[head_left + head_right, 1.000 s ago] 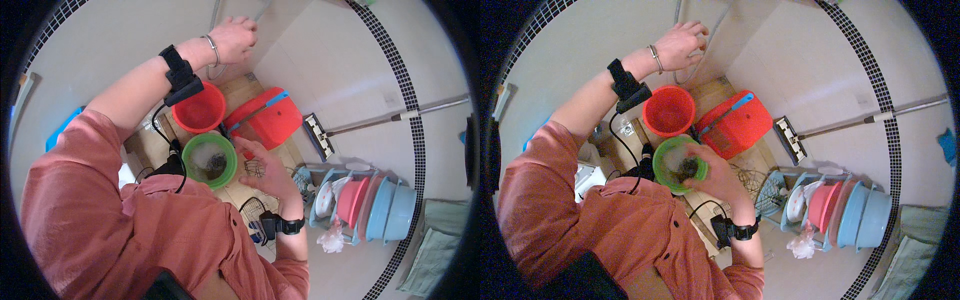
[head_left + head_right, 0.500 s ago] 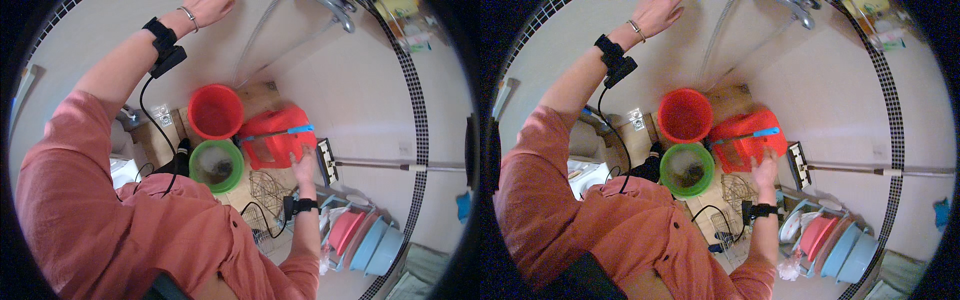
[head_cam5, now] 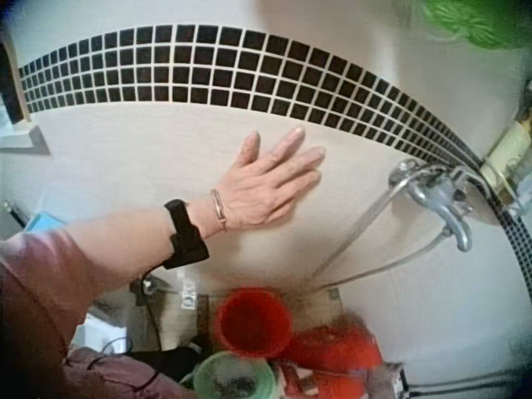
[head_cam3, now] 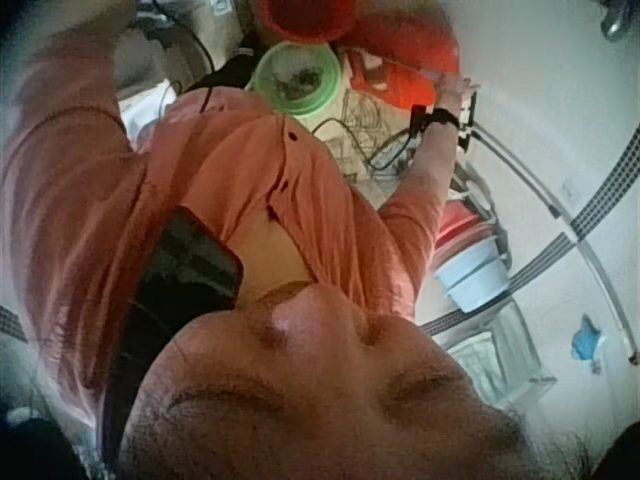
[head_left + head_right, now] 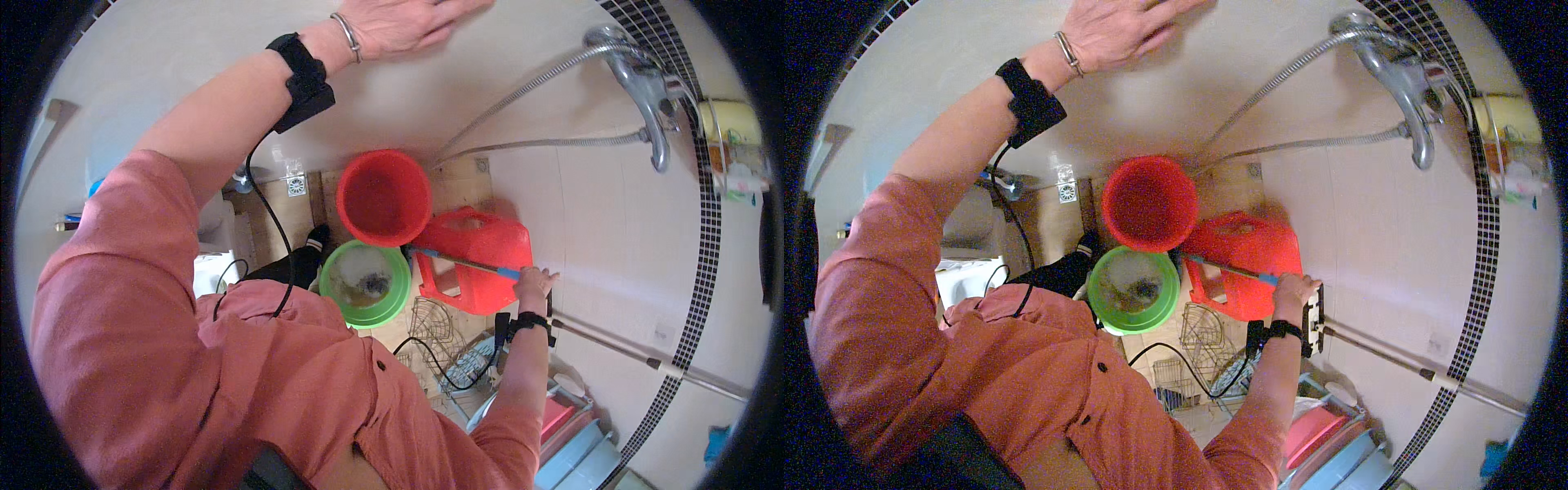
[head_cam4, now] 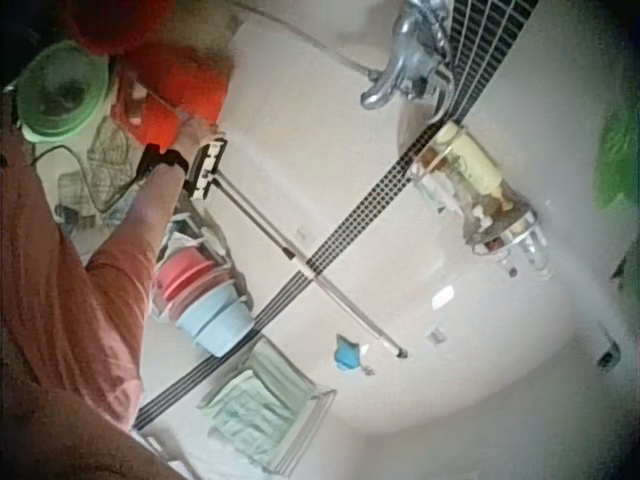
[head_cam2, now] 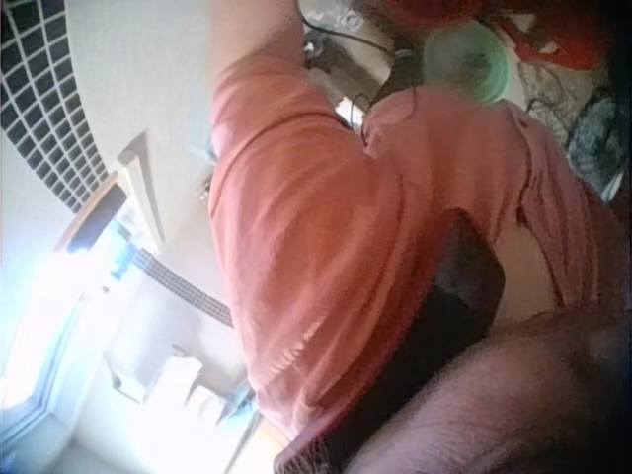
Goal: The person scrubs the tiled wall and floor of a bathroom using a long-handled brush. They repeatedly dip the brush into a red bucket and scrub the same areas near a red stool and a green basin.
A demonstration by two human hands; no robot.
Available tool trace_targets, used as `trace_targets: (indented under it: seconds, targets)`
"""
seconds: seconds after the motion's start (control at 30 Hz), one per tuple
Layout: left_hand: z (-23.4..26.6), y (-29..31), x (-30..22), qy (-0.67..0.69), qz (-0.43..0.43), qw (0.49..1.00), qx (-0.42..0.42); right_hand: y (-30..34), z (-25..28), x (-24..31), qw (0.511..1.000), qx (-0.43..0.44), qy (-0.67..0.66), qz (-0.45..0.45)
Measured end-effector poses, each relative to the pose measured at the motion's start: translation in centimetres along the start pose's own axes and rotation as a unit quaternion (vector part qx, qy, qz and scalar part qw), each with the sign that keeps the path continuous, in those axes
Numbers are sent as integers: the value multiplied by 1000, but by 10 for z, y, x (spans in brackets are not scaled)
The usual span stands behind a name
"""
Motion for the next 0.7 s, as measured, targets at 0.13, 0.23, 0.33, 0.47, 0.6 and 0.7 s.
trace_targets:
  seconds: [0.13, 0.23, 0.33, 0.47, 0.6, 0.7]
  targets:
    - [1, 1, 2, 10, 10, 1000, -28, -5, -31, 9, 997, 43, -70, 5]
    - [-5, 3, 5, 39, 28, 999, 2, 2, -17, 33, 988, 21, -108, 109]
    - [-3, 5, 5, 22, 27, 999, -18, 6, 18, 34, 987, 0, -129, 96]
    - [-6, 6, 4, -5, 24, 999, -45, 19, 67, 20, 984, -47, -158, 71]
    - [-6, 4, 5, 8, 25, 997, -71, 14, 87, 0, 976, -67, -204, 19]
    - [-11, 6, 5, -21, 23, 999, -43, 3, 88, -18, 962, -113, -248, -33]
Point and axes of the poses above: each hand's wrist, its own y-axis away from the middle knuckle, its own z-axis out of the back of the hand, x = y × z, the point moved 9 cm from there along -y, towards the middle knuckle, and after that the axes turned 9 degrees about -x, right-handed, at the moved point
